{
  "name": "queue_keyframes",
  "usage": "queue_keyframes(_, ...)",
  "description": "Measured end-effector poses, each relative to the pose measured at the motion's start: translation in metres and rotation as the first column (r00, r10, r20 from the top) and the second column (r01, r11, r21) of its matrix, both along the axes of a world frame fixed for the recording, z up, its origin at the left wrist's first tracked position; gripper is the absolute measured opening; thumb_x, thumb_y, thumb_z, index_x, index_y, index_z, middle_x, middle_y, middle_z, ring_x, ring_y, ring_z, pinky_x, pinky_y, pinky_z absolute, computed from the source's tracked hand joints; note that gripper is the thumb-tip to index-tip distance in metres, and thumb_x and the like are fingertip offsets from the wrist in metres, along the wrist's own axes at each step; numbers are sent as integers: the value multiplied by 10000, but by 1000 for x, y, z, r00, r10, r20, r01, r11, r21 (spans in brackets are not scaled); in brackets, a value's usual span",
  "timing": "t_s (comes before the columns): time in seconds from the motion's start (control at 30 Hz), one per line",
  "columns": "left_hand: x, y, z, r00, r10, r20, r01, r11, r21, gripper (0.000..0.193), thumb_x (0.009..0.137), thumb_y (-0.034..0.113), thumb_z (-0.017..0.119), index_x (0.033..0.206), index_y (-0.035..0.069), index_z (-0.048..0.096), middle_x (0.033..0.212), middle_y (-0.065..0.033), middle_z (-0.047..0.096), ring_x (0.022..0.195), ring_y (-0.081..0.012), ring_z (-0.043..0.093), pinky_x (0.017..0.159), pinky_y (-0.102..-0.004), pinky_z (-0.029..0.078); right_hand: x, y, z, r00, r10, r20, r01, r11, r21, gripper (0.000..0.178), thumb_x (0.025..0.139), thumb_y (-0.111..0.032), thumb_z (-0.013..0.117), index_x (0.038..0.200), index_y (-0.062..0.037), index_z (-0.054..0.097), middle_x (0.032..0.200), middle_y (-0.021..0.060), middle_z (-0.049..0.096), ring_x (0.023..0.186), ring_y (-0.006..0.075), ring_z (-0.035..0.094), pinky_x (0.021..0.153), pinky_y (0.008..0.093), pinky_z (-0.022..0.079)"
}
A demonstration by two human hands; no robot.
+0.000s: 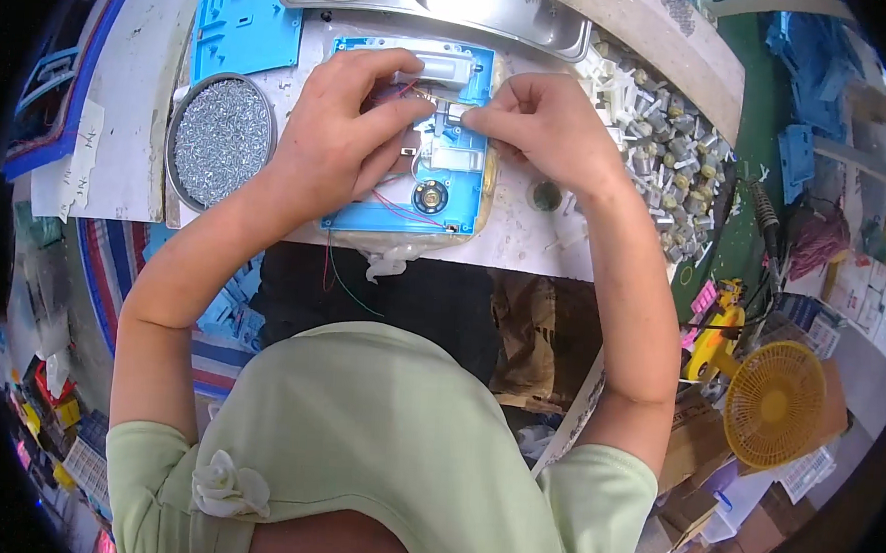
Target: Assembling the internal components of a blue plastic electronic toy casing, including screws and soldering.
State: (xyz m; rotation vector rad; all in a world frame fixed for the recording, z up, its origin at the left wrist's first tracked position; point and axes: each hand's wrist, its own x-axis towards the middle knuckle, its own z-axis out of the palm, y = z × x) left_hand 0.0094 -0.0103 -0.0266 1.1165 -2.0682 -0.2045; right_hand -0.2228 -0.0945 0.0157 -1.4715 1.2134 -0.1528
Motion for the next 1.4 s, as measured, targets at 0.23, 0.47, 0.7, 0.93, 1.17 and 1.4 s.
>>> queue_keyframes(0.23,-1,0,1,999,20,-40,-19,1000,22,348,725,39,753,1065,84,694,1266,-135,588,1081,-336,596,922,-430,487,9,24,-18,994,-5,-108,-62,790,-610,249,883,-246,728,910,-23,621,679,140,667,609,307,675,562,416,511)
queue_keyframes(0.47,2,4,2,992,70,109,-69,998,-8,314,712,90,760,1022,121,722,1337,-125,571,1212,-366,525,1016,-473,416,17,38,-14,989,-39,-141,-66,745,-664,206,878,-230,712,908,-61,599,702,150,660,666,363,669,602,479,521)
queue_keyframes(0.7,-4,1,7,979,97,177,-99,995,4,472,677,159,771,1147,147,735,1429,-104,542,1248,-336,481,1043,-506,357,16,38,-25,979,-63,-192,-129,535,-835,177,877,-226,687,877,-85,581,699,124,649,669,330,674,585,469,530)
queue_keyframes(0.93,-10,-5,15,949,47,312,-80,992,93,554,685,88,697,1235,153,686,1521,-172,438,1313,-414,426,1087,-561,315,-9,5,16,997,-49,-55,15,869,-495,193,928,-210,685,981,-30,641,757,77,688,655,227,674,592,376,524)
queue_keyframes(1.17,-12,-6,19,952,32,304,-70,991,114,502,696,122,724,1197,157,710,1506,-158,478,1346,-382,425,1130,-588,265,-102,-207,43,779,-567,-268,23,452,-892,596,762,-270,793,1253,9,604,1156,233,708,1044,360,705,898,457,550)
queue_keyframes(1.4,-7,-5,14,974,40,222,-47,999,24,438,676,106,714,1113,125,712,1424,-152,536,1275,-409,464,1073,-563,344,-215,-309,9,879,-477,4,304,553,-776,667,785,-91,811,1383,51,553,1000,123,705,872,190,699,741,292,564)
